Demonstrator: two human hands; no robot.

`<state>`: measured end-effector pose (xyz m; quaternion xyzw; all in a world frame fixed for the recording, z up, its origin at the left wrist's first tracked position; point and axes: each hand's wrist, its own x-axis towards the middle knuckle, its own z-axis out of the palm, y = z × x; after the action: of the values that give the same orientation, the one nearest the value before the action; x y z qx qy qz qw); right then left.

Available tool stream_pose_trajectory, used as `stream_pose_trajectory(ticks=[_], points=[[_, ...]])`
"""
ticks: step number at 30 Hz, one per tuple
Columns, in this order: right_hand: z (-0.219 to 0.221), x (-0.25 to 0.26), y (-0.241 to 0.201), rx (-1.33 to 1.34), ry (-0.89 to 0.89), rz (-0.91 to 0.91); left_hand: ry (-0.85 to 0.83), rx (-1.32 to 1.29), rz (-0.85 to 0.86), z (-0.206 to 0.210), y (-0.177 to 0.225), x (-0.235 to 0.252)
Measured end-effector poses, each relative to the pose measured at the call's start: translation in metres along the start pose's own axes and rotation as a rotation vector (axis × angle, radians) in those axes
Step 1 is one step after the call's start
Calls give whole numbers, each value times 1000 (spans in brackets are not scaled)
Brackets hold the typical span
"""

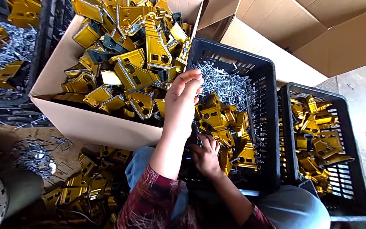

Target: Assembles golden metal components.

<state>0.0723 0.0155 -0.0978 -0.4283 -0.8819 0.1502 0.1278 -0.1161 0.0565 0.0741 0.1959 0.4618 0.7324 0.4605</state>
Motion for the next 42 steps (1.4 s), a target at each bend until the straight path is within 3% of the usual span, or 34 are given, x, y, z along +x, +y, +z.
stream_pose_trajectory(ticks=[6, 9, 12, 16, 23, 29, 36, 42], points=[[-2, 1, 3, 18, 30, 36, 2, 1, 4, 0, -1, 1], [-2, 2, 4, 6, 49, 153, 5, 1, 0, 1, -1, 0], [-14, 9, -3, 73, -233, 403, 2, -3, 3, 1, -1, 1], [-26, 25, -5, 191, -418, 572, 9, -4, 6, 1, -1, 1], [-37, 43, -10, 219, -634, 620, 12, -14, 3, 1, 0, 2], [-34, 43, -14, 202, -631, 617, 6, -17, 9, 1, -1, 2], [-52, 22, -10, 184, -499, 610, 8, -18, 1, 0, 2, 0], [-87, -23, 11, 195, -179, 469, -13, -17, 0, 2, 2, 1]])
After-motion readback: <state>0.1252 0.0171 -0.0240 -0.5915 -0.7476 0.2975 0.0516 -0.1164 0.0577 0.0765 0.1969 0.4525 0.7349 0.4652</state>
